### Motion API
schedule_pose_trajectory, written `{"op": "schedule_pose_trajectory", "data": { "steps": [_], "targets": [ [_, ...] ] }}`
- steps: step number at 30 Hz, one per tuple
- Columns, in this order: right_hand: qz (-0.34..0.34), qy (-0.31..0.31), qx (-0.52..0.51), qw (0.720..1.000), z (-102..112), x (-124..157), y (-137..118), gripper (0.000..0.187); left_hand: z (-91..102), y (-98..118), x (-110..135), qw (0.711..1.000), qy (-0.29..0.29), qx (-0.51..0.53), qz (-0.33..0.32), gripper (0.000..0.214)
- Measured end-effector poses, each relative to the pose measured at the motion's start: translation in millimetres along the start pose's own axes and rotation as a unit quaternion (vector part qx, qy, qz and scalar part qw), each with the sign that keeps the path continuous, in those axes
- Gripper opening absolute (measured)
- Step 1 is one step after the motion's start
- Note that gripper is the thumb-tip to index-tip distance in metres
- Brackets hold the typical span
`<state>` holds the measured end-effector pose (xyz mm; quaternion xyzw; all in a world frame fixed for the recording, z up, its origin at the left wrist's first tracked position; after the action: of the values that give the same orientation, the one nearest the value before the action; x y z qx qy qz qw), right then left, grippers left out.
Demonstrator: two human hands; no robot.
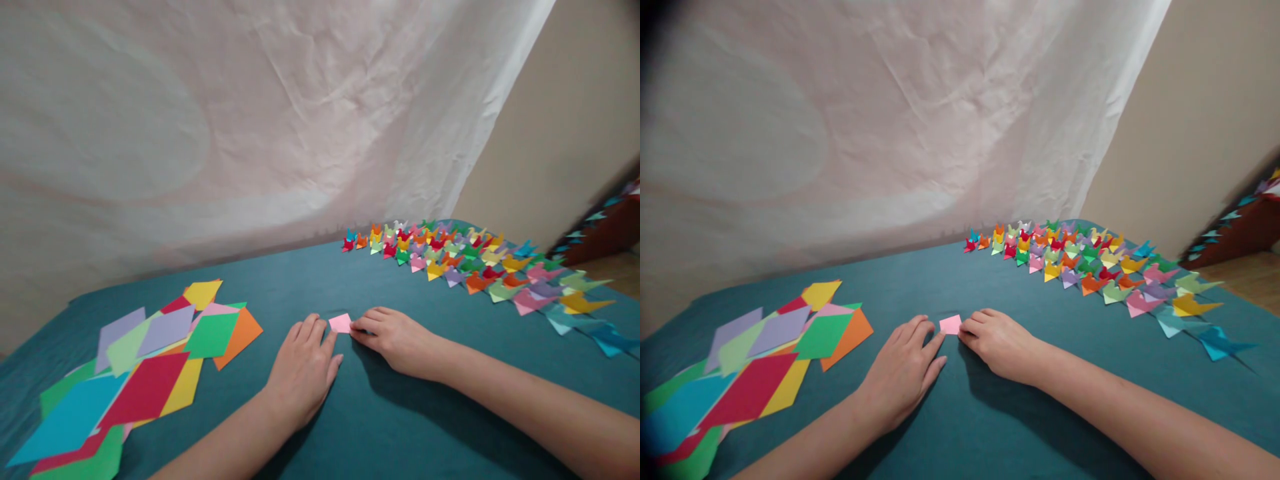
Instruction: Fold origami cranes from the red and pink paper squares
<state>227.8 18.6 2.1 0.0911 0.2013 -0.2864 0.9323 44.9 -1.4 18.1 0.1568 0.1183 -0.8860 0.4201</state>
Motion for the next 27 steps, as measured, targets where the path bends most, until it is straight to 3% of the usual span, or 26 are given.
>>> {"op": "schedule_pose_trajectory", "data": {
  "steps": [11, 20, 27],
  "targets": [
    [-0.023, 0.045, -0.070, 0.996, -5.0, 6.7, 8.0, 0.030, 1.3, -0.7, -0.9, 1.000, 0.001, 0.011, -0.001, 0.027],
    [-0.092, 0.130, -0.192, 0.968, -10.5, 9.8, 15.2, 0.040, 0.3, -2.6, -0.4, 1.000, -0.007, 0.027, 0.001, 0.026],
    [-0.039, 0.071, -0.097, 0.992, -14.6, 4.6, 6.1, 0.042, 0.3, -2.4, 0.2, 1.000, 0.009, 0.029, -0.003, 0.028]
  ]
}}
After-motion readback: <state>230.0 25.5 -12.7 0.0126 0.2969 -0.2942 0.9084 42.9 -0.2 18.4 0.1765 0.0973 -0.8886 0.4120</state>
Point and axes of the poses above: each hand's wrist, its own x-axis away from the middle knuckle, its own z-axis out of the back of the hand, y = z × x, the point moved 2 cm from there along -x, towards the middle knuckle, and after that the axes turned 14 degrees about y, right-handed, at the moved point
